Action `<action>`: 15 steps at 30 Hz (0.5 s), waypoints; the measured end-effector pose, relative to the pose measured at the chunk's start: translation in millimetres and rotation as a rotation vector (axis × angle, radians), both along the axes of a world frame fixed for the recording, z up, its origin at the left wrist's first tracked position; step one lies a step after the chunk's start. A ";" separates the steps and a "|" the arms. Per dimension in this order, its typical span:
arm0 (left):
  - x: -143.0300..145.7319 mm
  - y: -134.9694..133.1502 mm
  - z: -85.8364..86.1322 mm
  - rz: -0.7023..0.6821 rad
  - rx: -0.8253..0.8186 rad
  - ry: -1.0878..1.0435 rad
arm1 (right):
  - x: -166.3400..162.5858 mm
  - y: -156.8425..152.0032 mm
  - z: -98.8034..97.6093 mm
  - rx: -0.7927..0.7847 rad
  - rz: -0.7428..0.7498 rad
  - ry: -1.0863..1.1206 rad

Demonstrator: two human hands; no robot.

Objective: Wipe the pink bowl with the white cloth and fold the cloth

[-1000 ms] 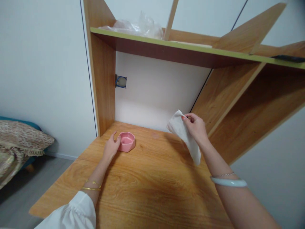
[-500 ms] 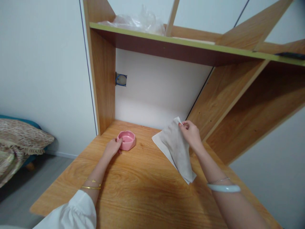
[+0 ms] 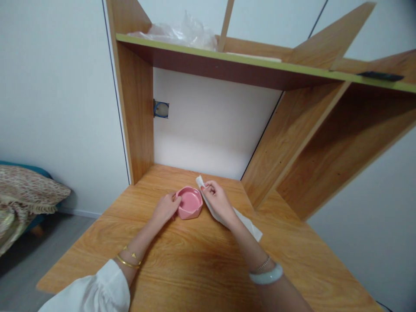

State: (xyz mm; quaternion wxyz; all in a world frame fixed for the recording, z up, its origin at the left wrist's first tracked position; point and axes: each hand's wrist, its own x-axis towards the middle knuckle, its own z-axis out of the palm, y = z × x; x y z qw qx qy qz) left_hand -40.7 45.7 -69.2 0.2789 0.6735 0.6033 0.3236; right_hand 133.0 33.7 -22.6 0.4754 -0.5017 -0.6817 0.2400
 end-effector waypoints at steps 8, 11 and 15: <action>5.3 -4.8 2.0 -0.041 0.108 0.082 | -3.5 -3.0 -28.2 -0.008 -0.172 -0.206; 7.2 -8.7 2.8 -0.077 0.137 0.119 | 5.5 -1.6 -42.5 -0.118 -0.249 -0.227; 11.4 -13.3 2.5 -0.183 0.216 0.164 | 14.8 -1.1 -55.1 -0.282 -0.305 -0.311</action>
